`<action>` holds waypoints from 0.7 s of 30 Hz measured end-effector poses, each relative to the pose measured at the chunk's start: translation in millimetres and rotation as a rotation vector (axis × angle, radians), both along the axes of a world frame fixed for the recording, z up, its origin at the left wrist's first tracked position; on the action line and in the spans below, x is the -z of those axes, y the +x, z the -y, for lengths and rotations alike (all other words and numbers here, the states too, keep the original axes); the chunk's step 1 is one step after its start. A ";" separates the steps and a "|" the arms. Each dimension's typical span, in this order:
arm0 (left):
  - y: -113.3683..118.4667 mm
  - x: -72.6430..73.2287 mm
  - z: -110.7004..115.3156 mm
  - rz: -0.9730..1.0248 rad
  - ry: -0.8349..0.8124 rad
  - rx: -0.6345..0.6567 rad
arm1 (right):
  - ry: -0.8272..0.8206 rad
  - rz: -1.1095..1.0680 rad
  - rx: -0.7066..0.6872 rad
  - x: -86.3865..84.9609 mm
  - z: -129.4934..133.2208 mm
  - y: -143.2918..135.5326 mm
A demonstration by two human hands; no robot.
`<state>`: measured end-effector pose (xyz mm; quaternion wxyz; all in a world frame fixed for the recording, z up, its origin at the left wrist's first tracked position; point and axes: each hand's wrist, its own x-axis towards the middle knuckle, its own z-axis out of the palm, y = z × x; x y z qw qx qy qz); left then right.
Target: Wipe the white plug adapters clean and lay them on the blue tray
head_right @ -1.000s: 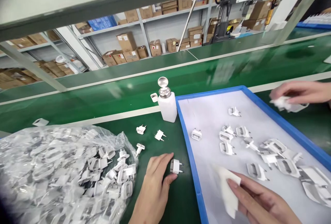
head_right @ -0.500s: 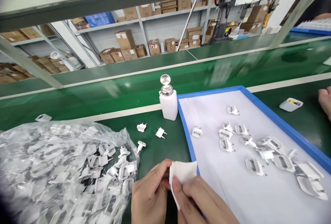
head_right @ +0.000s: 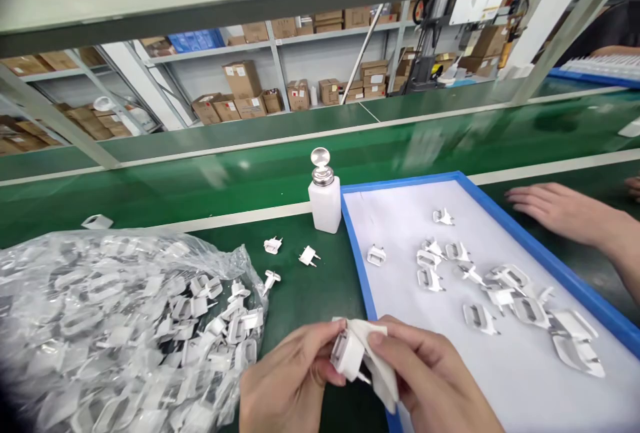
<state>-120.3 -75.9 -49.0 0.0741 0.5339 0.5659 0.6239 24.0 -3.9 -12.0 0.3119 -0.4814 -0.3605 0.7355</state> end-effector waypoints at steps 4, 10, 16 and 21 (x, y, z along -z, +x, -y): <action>-1.3 -1.9 -0.1 -0.045 -0.201 0.085 | -0.187 0.005 0.085 2.3 2.1 -10.3; 1.8 4.3 1.6 -0.084 -0.255 0.117 | -0.226 0.040 -0.061 2.2 -12.9 1.2; 1.2 5.4 -5.5 0.056 -0.010 0.011 | -0.291 -0.188 -0.084 6.0 -7.2 -5.6; 1.9 6.3 -9.8 0.053 0.043 -0.185 | -0.162 -0.134 -0.012 14.3 27.9 -28.5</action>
